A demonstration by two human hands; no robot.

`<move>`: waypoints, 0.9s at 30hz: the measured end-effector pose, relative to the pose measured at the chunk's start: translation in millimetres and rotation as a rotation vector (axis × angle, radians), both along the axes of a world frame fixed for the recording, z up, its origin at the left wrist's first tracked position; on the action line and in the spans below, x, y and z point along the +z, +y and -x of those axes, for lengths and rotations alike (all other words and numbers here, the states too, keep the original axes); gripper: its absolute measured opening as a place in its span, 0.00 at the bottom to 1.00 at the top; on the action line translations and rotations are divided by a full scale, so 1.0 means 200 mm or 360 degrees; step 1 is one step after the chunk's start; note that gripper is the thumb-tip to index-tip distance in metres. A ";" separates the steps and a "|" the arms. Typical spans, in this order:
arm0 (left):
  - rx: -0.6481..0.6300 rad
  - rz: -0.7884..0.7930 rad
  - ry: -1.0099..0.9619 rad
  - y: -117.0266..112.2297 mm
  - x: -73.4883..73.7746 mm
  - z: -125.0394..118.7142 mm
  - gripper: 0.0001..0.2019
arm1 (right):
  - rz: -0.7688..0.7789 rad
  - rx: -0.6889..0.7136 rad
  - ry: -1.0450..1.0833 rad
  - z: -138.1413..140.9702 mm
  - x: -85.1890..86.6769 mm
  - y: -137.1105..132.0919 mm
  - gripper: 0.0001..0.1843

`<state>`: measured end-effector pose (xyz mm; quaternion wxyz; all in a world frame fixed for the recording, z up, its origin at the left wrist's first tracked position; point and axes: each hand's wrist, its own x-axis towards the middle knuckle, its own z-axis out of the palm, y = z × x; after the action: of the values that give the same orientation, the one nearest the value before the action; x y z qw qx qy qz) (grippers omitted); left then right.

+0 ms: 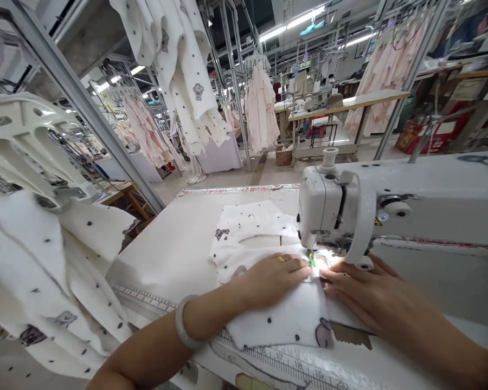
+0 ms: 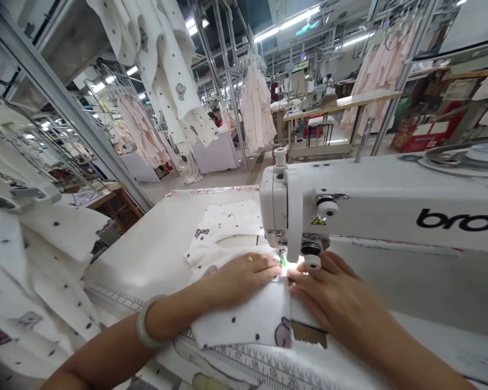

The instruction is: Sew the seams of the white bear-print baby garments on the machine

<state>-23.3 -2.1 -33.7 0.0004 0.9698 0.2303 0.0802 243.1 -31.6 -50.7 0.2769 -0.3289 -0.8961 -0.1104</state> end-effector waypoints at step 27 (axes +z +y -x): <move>0.0477 0.0048 -0.0035 0.03 0.07 0.03 0.22 | 0.0334 0.0046 -0.0001 -0.02 0.05 0.01 0.22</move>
<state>-29.2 4.5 -19.3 0.0055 0.9235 0.3736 0.0865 246.1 -29.5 -40.3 0.2421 -0.3431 -0.9075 -0.0119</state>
